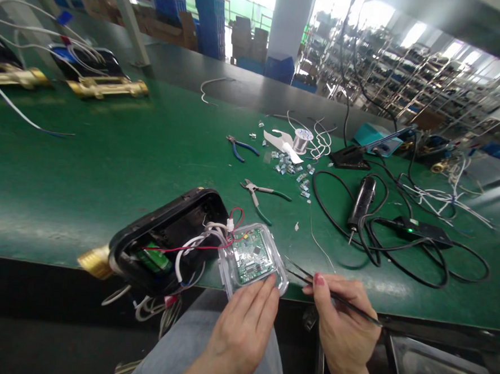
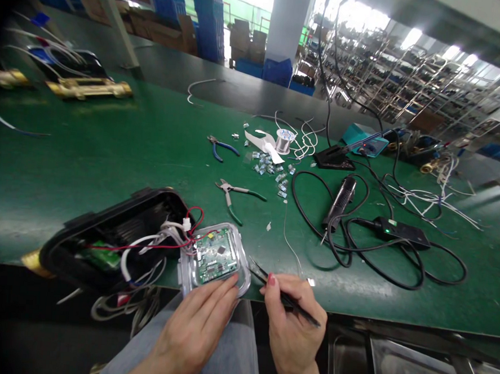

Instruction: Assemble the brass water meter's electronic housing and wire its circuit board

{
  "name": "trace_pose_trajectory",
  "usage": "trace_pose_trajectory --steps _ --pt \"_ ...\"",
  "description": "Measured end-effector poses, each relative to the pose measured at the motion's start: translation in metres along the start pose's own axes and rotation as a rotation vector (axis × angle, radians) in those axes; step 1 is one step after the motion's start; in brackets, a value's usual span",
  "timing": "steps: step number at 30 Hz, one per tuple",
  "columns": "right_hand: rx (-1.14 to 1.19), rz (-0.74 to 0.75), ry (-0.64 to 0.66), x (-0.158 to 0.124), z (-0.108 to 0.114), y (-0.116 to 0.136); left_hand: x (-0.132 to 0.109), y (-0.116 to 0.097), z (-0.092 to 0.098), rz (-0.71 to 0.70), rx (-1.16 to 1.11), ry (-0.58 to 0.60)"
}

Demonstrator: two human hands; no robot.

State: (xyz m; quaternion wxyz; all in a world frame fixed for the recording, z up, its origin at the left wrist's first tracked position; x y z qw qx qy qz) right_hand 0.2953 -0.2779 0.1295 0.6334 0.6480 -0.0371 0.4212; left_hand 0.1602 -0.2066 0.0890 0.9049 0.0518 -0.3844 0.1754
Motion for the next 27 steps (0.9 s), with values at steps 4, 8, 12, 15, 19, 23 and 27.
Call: trace_pose_trajectory --steps 4,8,12,15,19,23,27 --pt "-0.038 0.060 0.014 -0.007 -0.003 0.005 0.000 -0.001 -0.001 -0.013 -0.014 0.013" --pt "-0.032 0.128 0.009 -0.018 -0.010 0.010 -0.002 -0.001 -0.002 -0.005 -0.012 0.009" --pt "-0.064 0.105 0.002 -0.022 -0.009 0.011 -0.003 -0.001 -0.003 0.015 -0.015 -0.003" --pt "-0.116 0.042 -0.002 -0.019 0.000 0.011 -0.003 -0.002 -0.003 0.001 -0.023 0.019" --pt "-0.099 0.065 0.188 -0.018 0.008 0.010 -0.002 -0.001 -0.002 0.019 -0.046 0.025" --pt "-0.066 0.075 0.321 -0.019 0.010 0.006 -0.001 -0.001 -0.001 0.029 -0.054 0.014" --pt "-0.106 0.133 0.339 -0.020 0.007 0.009 0.000 -0.001 -0.001 0.037 -0.055 0.005"
Point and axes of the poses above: each hand's wrist, its own x-axis towards the middle knuckle, its own z-axis out of the back of the hand, y = z × x, the point moved 4 cm from there along x, towards the middle knuckle, and after that the axes turned 10 degrees about x, right-handed, at the moved point
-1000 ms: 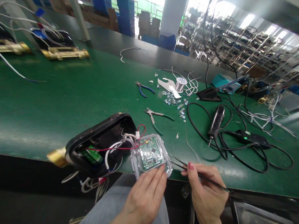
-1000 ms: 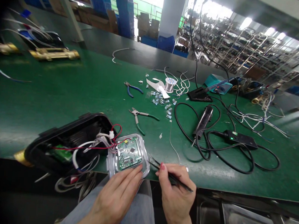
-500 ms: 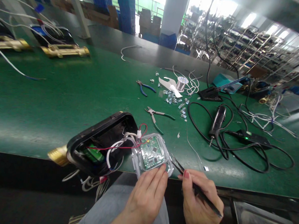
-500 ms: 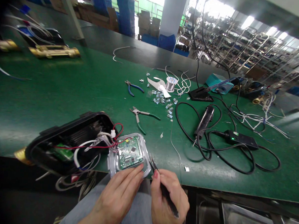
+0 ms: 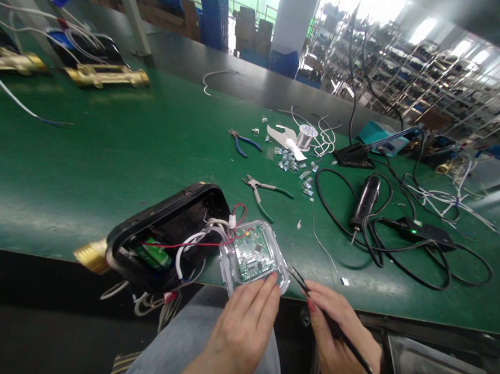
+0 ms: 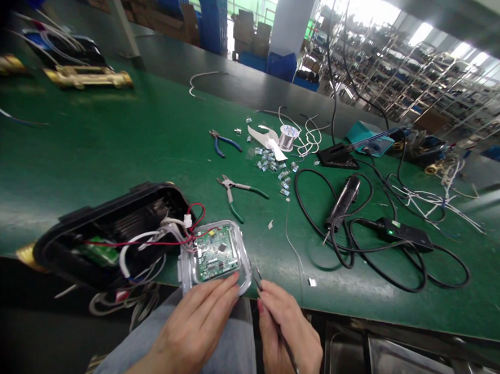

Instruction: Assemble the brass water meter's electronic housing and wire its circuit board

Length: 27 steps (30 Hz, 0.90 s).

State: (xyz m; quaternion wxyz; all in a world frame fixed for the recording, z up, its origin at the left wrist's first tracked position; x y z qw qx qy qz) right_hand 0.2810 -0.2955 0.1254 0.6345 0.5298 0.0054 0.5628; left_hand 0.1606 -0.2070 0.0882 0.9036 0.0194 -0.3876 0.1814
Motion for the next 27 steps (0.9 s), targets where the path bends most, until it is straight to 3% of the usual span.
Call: trace_pose_trajectory --steps 11,18,24,27 --pt "-0.264 0.108 0.052 -0.034 -0.017 0.000 0.004 0.000 0.002 -0.007 -0.008 0.035" --pt "-0.084 0.060 0.079 -0.003 -0.015 0.005 0.003 0.000 -0.001 0.036 -0.029 0.013" --pt "0.096 0.001 0.201 0.018 0.000 -0.002 -0.001 0.000 -0.004 0.028 -0.037 0.040" --pt "0.039 0.038 0.299 0.013 0.004 -0.004 -0.002 0.000 -0.005 0.029 -0.018 0.026"
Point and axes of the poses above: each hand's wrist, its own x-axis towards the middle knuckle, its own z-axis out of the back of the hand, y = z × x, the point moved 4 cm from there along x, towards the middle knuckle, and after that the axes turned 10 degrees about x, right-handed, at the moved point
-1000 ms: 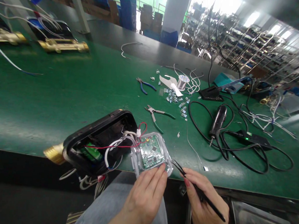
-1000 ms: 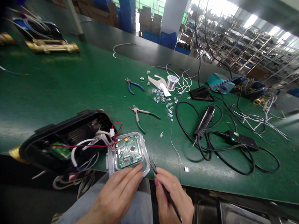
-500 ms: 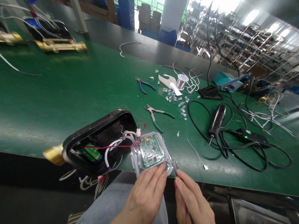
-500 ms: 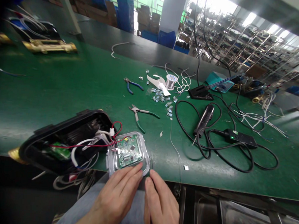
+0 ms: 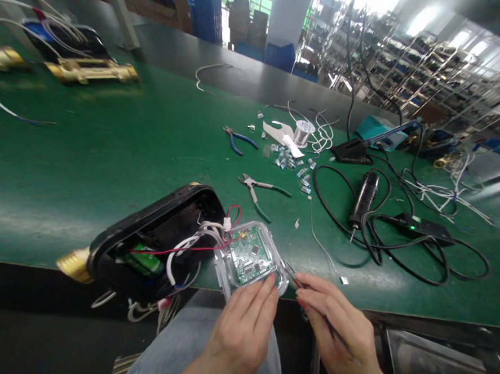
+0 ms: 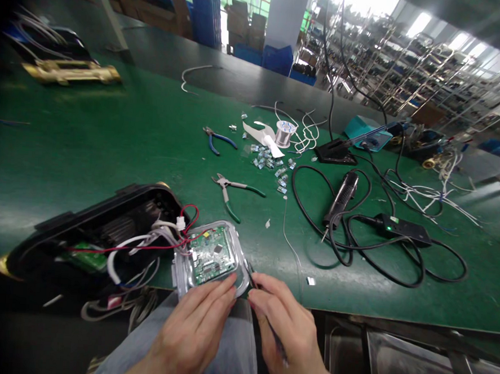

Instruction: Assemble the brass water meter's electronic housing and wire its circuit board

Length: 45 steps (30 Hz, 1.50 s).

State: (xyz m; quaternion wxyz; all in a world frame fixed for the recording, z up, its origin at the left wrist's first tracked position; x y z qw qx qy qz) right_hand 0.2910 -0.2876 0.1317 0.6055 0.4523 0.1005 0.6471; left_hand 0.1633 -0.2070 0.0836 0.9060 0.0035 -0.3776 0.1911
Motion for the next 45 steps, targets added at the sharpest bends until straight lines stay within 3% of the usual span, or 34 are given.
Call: trace_pose_trajectory --steps 3,10,18,33,39,45 --pt "-0.188 0.097 0.094 -0.009 -0.003 0.002 0.002 0.000 0.001 0.007 0.002 -0.008" --pt "-0.383 0.296 0.105 -0.017 -0.013 0.010 0.008 0.000 0.006 0.012 -0.008 -0.025" --pt "-0.460 0.366 0.327 -0.017 -0.010 0.009 0.012 0.000 0.007 0.025 -0.028 0.006" --pt "-0.471 0.412 0.458 -0.007 0.005 0.008 0.011 -0.001 0.006 0.045 -0.030 0.017" --pt "-0.489 0.391 0.374 0.009 0.004 0.024 0.011 -0.001 0.004 0.044 -0.040 0.047" --pt "-0.271 0.196 0.185 0.022 0.002 0.026 0.006 0.000 0.003 0.031 -0.060 0.047"
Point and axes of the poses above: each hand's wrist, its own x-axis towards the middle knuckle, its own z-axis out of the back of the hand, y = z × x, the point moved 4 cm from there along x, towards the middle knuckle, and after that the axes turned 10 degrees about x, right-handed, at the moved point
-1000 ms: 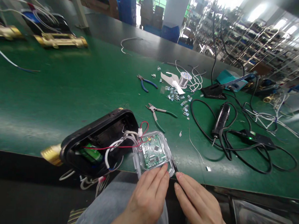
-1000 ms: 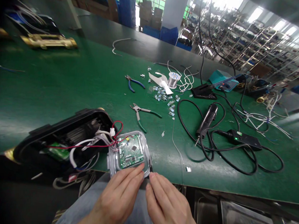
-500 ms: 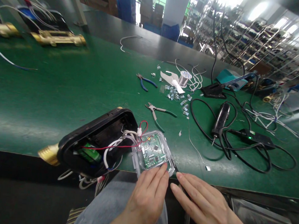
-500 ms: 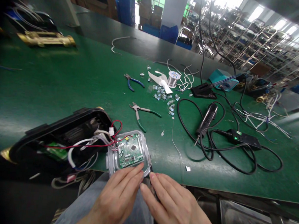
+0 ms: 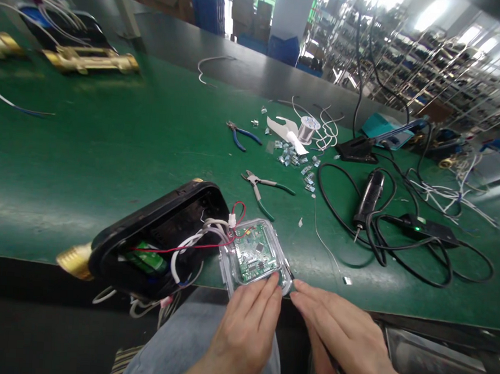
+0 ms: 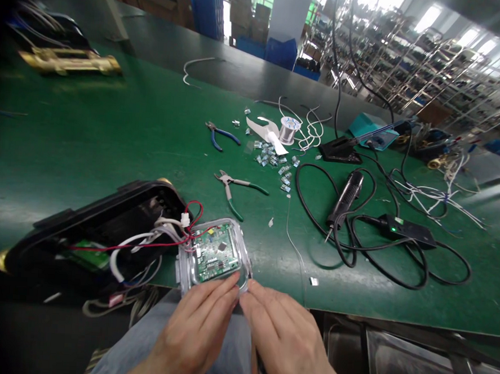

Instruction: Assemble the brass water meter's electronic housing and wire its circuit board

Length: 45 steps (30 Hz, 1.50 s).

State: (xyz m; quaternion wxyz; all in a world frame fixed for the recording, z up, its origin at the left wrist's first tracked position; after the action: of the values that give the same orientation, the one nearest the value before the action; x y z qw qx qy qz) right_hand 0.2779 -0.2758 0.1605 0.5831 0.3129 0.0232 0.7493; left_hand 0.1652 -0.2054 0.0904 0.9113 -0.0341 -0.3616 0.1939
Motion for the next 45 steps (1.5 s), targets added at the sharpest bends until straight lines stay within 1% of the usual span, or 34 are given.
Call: trace_pose_trajectory --steps 4,7,10,13,16,18,20,22,24,26,28,30,31,33,35,38,40,42,45 --pt "0.236 -0.141 -0.074 0.017 0.010 -0.014 -0.002 0.000 -0.001 -0.025 0.009 -0.050" --pt "0.355 -0.258 -0.065 0.025 0.015 -0.029 -0.002 0.000 -0.001 -0.020 0.016 -0.081" --pt "0.484 -0.431 -0.059 0.024 0.016 -0.047 0.000 0.000 -0.001 -0.024 0.029 -0.095" --pt "0.694 -0.608 -0.103 0.017 0.012 -0.063 0.000 -0.001 -0.001 -0.029 0.035 -0.078" --pt "0.864 -0.686 -0.183 0.012 0.006 -0.072 0.000 -0.001 -0.001 -0.023 0.033 -0.078" --pt "0.906 -0.692 -0.233 0.011 0.003 -0.073 -0.001 -0.001 -0.001 -0.016 0.031 -0.079" --pt "0.894 -0.693 -0.266 0.009 0.000 -0.072 -0.002 -0.001 -0.002 -0.014 0.028 -0.073" --pt "0.817 -0.669 -0.278 0.008 -0.001 -0.068 -0.003 0.000 -0.003 -0.019 0.026 -0.063" --pt "0.693 -0.586 -0.257 0.008 0.002 -0.061 -0.004 0.000 -0.003 -0.022 0.024 -0.062" --pt "0.580 -0.472 -0.189 0.011 0.007 -0.050 -0.005 0.001 -0.004 -0.021 0.017 -0.053" --pt "0.515 -0.403 -0.056 0.014 0.012 -0.041 -0.005 0.001 -0.005 -0.023 0.009 -0.047" --pt "0.477 -0.405 0.083 0.016 0.016 -0.035 -0.005 0.001 -0.005 -0.026 0.006 -0.043" --pt "0.468 -0.427 0.132 0.018 0.019 -0.034 -0.004 0.002 -0.005 -0.028 0.006 -0.046" --pt "0.473 -0.480 0.163 0.020 0.022 -0.035 -0.004 0.002 -0.005 -0.026 0.005 -0.055" --pt "0.476 -0.500 0.152 0.023 0.024 -0.036 -0.004 0.002 -0.004 -0.023 0.003 -0.062" --pt "0.371 -0.394 0.113 0.030 0.028 -0.036 -0.005 0.002 -0.004 -0.021 -0.001 -0.051" --pt "0.304 -0.335 0.116 0.036 0.032 -0.033 -0.007 0.002 -0.005 -0.018 0.000 -0.039" --pt "0.268 -0.337 0.161 0.042 0.037 -0.030 -0.008 0.003 -0.007 -0.017 0.004 -0.035" --pt "0.137 -0.332 0.289 0.053 0.044 -0.021 -0.007 0.002 -0.008 -0.026 0.005 -0.039"
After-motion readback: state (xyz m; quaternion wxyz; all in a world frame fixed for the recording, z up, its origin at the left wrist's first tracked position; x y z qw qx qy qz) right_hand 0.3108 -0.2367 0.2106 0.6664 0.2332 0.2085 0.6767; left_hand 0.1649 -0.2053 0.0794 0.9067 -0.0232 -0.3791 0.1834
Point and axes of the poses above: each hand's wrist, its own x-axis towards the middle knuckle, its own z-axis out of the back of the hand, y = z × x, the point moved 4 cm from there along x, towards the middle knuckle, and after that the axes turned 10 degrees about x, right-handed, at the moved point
